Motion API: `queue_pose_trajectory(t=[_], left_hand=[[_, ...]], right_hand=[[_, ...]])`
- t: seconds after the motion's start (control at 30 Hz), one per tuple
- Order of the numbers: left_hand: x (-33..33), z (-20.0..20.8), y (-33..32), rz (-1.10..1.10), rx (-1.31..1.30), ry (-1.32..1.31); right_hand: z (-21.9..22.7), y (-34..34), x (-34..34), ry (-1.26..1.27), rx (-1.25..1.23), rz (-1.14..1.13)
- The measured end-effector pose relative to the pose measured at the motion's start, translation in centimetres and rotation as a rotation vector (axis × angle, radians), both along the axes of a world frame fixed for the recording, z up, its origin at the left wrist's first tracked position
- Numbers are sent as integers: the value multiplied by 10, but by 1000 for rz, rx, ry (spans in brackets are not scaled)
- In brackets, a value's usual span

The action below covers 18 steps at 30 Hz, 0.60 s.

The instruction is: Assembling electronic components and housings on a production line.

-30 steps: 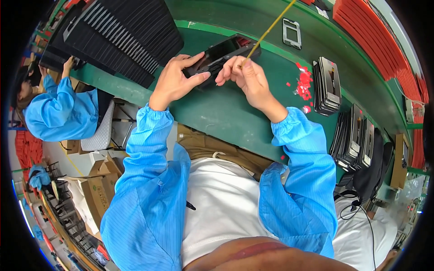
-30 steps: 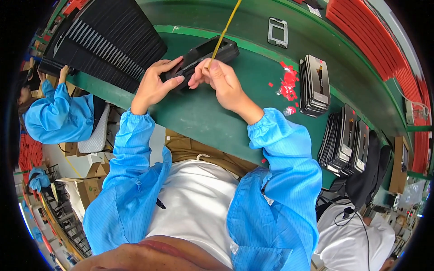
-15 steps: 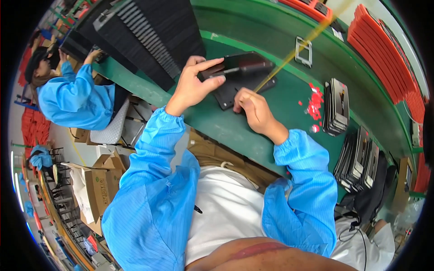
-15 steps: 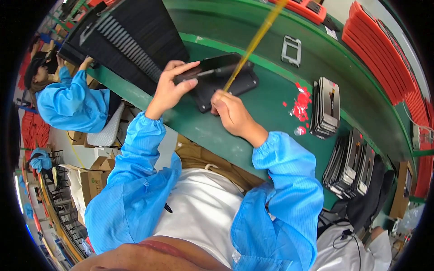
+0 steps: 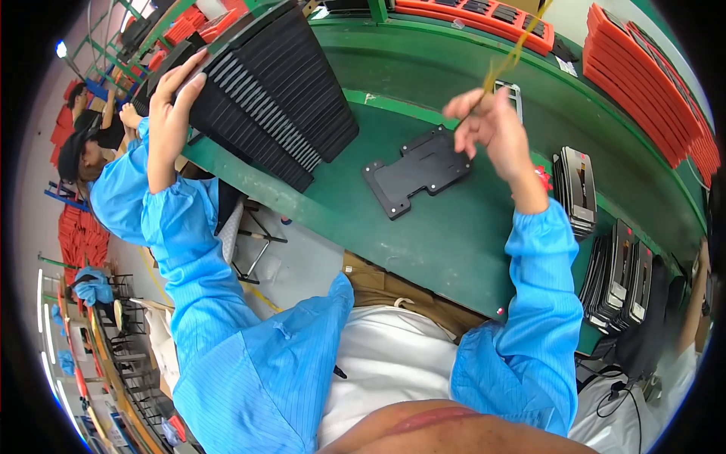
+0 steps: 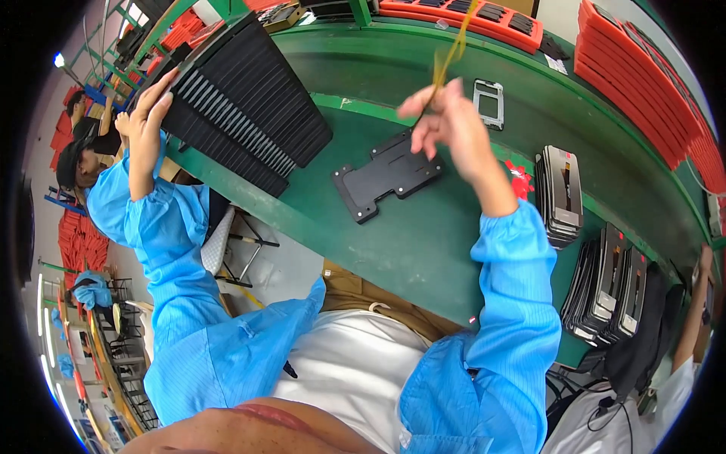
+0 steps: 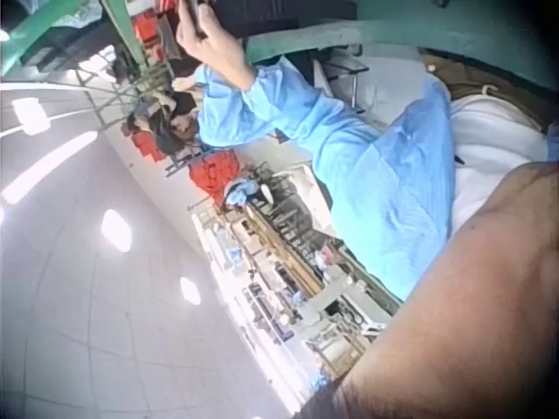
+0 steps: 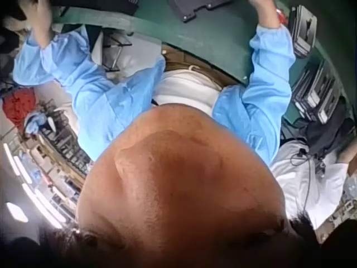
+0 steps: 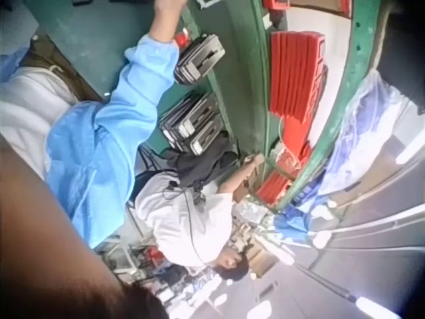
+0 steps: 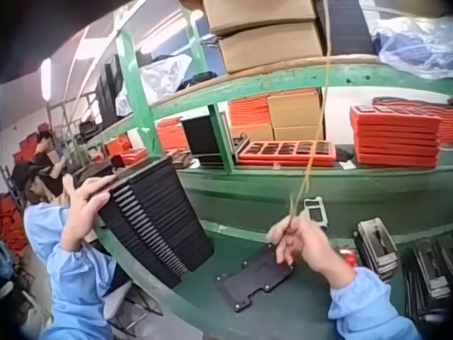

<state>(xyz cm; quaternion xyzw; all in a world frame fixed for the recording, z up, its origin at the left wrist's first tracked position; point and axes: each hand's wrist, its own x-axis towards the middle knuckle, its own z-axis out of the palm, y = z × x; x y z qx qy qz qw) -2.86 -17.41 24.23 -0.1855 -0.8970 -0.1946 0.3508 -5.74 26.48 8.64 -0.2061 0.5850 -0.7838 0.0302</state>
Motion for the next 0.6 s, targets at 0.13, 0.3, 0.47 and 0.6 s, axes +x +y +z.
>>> queue_pose_trajectory(t=[0.13,0.3,0.47,0.6], left_hand=[[-22,-11,-12,-158,142,-113],[-30,-30,-8,-158,233,-29],[-34,-38,6,-105,312,50],[-32,-40,4,-129,324,61]], right_hand=[[-11,63,-81,66,93,-225],[-98,107,-164,288,865,-732],[-129,124,-173,384,1561,-851],[-100,116,-173,135,1647,-736]])
